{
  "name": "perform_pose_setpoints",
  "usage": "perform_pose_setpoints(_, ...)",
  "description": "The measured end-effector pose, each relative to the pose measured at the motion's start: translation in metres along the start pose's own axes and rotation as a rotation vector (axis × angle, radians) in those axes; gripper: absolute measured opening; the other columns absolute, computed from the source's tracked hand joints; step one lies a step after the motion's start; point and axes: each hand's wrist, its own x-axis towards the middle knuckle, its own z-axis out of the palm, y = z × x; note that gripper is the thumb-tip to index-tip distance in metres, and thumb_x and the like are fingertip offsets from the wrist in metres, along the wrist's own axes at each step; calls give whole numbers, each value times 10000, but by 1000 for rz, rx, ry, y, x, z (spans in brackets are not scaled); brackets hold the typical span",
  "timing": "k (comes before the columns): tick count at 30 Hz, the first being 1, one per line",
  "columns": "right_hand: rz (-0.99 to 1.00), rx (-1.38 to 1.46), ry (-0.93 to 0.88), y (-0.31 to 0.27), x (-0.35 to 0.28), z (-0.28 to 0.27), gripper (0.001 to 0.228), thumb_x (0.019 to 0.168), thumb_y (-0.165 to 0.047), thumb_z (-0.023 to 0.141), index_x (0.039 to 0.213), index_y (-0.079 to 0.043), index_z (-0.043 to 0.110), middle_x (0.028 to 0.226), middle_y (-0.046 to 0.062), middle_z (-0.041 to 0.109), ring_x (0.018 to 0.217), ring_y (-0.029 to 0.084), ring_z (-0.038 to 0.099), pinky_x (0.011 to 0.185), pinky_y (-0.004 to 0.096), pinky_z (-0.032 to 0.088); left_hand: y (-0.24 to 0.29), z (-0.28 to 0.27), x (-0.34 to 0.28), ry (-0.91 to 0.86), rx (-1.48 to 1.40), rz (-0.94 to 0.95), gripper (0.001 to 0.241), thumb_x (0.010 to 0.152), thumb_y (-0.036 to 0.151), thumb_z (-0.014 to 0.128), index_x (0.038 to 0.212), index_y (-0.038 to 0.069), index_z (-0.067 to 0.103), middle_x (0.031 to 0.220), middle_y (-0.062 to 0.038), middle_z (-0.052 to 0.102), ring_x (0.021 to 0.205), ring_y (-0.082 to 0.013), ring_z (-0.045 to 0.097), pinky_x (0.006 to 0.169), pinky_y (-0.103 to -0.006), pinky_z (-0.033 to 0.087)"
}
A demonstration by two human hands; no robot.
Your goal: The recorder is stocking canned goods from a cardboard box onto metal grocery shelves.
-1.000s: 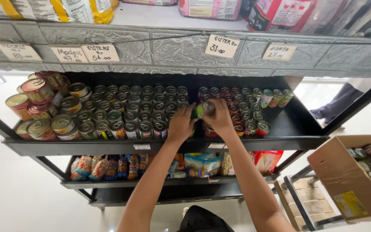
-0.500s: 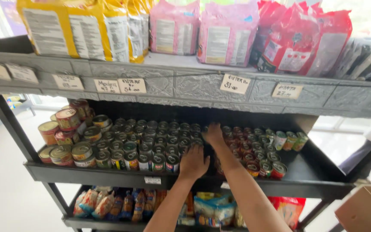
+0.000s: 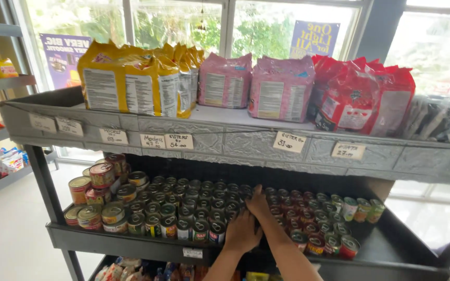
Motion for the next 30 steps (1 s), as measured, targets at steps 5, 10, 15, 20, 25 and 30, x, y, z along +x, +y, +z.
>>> perform_pose_setpoints(5, -121, 44, 26, 49, -5, 21, 834, 985, -338, 648, 1594, -77, 141, 1475, 264, 493, 1208, 451, 604, 918, 509, 533, 18, -41, -15, -9, -109, -48, 685, 985, 393, 570, 1497, -26, 392, 1506, -249, 418, 1386, -404, 401, 1174, -509, 326)
perform_pose_setpoints(10, -164, 295, -66, 19, -140, -38, 643, 1048, -256, 602, 1536, -98, 215, 1529, 236, 397, 1371, 412, 417, 984, 498, 453, 21, 2, -16, 235, 48, -1, 533, 916, 268, 700, 1334, -41, 585, 1361, -240, 575, 1274, -365, 555, 1149, -515, 377)
perform_pose_setpoints(15, -350, 336, 256, 26, -265, -66, 284, 971, -57, 595, 1246, -26, 531, 1123, 116, 648, 1079, 238, 657, 865, 369, 538, 72, -20, -73, 459, 16, 81, 285, 899, 171, 719, 1158, 59, 678, 1213, -145, 645, 1253, -350, 569, 1147, -520, 407)
perform_pose_setpoints(20, -245, 452, 411, 98, -349, -58, 180, 954, 33, 584, 1128, -9, 602, 963, 70, 661, 890, 170, 651, 804, 302, 530, 126, -14, -125, 373, -228, 222, 231, 893, 95, 684, 1123, 82, 663, 1148, -114, 638, 1142, -336, 580, 1001, -516, 447)
perform_pose_setpoints(25, -28, 474, 421, 162, -419, -66, 219, 870, 104, 569, 1050, -3, 632, 914, 47, 647, 787, 127, 613, 680, 273, 516, 187, 16, -158, 324, -486, 275, 266, 840, 80, 684, 1101, 96, 636, 1091, -116, 613, 1092, -342, 572, 934, -495, 452)
perform_pose_setpoints(30, 111, 481, 500, 211, -455, -95, 228, 871, 122, 539, 1011, -19, 651, 854, 40, 620, 773, 115, 614, 666, 268, 527, 242, 49, -154, 80, -655, 386, 265, 826, 73, 676, 1085, 91, 624, 1056, -121, 605, 1059, -336, 581, 889, -499, 450)
